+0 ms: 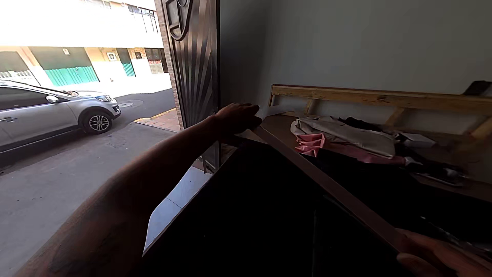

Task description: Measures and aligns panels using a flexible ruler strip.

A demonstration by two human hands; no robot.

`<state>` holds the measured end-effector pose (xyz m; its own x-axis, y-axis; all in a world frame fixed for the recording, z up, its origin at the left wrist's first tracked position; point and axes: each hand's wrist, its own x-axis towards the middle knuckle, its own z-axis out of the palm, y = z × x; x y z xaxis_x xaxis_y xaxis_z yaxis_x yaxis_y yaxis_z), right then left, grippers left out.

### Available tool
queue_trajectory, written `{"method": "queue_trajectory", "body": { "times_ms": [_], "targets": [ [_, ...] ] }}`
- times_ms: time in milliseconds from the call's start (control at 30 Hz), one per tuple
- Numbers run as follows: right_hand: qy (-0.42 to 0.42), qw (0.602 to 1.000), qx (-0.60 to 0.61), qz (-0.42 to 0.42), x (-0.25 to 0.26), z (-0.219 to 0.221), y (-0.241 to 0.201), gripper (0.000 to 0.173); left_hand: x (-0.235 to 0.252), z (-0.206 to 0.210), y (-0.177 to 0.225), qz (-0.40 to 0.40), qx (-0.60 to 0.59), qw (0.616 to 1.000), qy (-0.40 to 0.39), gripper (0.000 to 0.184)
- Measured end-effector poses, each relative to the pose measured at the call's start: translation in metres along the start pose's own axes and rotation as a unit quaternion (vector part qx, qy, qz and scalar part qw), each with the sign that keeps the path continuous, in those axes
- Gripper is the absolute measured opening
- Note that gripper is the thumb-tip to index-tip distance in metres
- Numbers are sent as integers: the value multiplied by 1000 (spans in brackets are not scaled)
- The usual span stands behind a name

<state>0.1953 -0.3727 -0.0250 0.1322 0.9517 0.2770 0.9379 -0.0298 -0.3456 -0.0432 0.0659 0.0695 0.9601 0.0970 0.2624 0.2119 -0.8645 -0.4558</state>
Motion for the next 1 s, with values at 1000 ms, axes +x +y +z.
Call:
{"method": "queue_trajectory", "body": {
  "times_ms": [1000],
  "targets": [
    [-15, 937, -152, 315, -101, -69, 146, 37, 191, 160, 244, -16, -313, 949, 32, 28]
  ]
}}
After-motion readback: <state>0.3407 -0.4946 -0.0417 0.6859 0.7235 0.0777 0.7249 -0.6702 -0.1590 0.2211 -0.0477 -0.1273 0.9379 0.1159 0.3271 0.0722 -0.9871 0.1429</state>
